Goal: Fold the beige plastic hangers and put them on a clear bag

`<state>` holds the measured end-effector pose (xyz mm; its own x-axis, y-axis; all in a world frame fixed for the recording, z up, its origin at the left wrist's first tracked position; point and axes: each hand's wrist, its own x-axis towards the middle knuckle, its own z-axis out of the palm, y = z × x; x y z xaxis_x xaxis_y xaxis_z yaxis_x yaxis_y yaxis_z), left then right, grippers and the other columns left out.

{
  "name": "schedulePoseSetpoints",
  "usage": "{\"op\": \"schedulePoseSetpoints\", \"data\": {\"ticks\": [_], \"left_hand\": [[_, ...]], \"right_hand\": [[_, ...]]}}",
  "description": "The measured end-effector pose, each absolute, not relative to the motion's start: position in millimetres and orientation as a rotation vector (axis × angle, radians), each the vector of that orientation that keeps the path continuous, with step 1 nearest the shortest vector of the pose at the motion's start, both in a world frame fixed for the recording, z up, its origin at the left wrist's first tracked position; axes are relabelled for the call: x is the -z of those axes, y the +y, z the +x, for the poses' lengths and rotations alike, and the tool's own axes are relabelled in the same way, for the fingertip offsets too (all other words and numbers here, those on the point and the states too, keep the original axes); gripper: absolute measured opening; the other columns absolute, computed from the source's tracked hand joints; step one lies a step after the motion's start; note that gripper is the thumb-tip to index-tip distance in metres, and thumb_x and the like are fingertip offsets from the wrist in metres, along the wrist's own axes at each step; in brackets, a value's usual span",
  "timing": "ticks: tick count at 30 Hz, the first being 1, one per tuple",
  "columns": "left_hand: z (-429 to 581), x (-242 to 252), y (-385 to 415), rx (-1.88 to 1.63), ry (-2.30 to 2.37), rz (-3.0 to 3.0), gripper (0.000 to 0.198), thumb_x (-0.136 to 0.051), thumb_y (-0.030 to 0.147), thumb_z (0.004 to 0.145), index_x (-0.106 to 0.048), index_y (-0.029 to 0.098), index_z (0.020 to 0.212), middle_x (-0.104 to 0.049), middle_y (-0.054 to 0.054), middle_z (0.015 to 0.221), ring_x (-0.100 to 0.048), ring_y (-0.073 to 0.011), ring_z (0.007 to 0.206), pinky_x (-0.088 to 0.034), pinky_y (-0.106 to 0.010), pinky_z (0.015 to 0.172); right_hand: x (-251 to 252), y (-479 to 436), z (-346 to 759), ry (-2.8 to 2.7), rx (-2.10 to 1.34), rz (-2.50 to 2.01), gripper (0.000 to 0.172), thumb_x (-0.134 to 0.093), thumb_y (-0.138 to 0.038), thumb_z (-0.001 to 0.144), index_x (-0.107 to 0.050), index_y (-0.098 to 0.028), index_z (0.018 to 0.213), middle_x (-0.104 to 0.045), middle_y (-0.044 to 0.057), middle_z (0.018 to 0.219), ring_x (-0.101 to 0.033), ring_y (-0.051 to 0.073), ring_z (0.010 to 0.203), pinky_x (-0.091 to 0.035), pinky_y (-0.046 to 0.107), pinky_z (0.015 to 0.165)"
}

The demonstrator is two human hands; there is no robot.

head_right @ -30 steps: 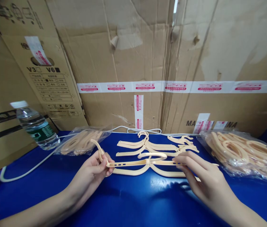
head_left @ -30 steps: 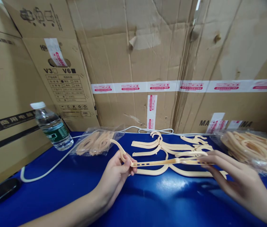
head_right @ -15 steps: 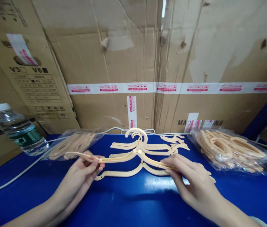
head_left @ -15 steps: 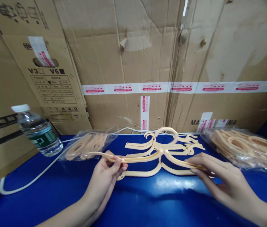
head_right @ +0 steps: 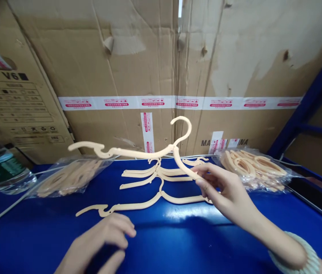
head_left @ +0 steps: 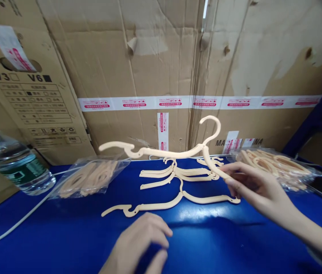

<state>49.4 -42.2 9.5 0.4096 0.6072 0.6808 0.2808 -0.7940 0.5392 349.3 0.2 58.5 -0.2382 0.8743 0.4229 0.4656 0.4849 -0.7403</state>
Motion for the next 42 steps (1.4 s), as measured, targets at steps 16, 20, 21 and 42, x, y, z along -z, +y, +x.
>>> {"op": "schedulePoseSetpoints", "data": {"ticks": [16,20,21,42], "left_hand": [[35.5,26.6,-43.8,-0.85,0.832,3.184,0.031,-0.05,0.028,0.092,-0.062,0.018,0.119,-0.067,-0.01,0.123,-0.063,-0.027,0.111,-0.047,-0.039,0.101],[33.2,30.2,-41.7,-0.805,0.847,3.165,0.039,-0.053,0.034,0.091,-0.059,0.019,0.126,-0.061,-0.011,0.131,-0.058,-0.0299,0.119,-0.045,-0.04,0.101],[32.6,29.6,-40.7,-0.778,0.855,3.185,0.04,-0.054,0.035,0.09,-0.058,0.019,0.127,-0.059,-0.011,0.134,-0.056,-0.0307,0.121,-0.045,-0.04,0.101],[38.6,-13.2,-37.2,-0.581,1.155,3.172,0.05,-0.053,0.022,0.086,-0.05,0.014,0.136,-0.053,-0.012,0.14,-0.053,-0.0305,0.125,-0.047,-0.042,0.1]], "right_hand": [[-53.5,-2.9,341.8,-2.568,-0.578,-1.275,0.011,-0.059,-0.009,0.079,-0.061,-0.02,0.08,-0.063,0.001,0.083,-0.059,0.013,0.071,-0.044,0.022,0.063],[-49.5,0.0,343.8,-2.646,-0.454,-1.24,0.017,-0.062,-0.005,0.075,-0.059,-0.021,0.081,-0.062,0.0,0.085,-0.059,0.015,0.081,-0.043,0.023,0.069],[-48.4,0.7,344.2,-2.647,-0.432,-1.252,0.016,-0.062,-0.006,0.076,-0.058,-0.021,0.081,-0.061,0.0,0.086,-0.059,0.015,0.082,-0.043,0.024,0.07],[-50.9,6.5,347.8,-2.651,-0.15,-1.449,0.016,-0.066,-0.022,0.08,-0.062,-0.021,0.095,-0.064,0.0,0.071,-0.06,0.015,0.059,-0.036,0.023,0.054]]}}
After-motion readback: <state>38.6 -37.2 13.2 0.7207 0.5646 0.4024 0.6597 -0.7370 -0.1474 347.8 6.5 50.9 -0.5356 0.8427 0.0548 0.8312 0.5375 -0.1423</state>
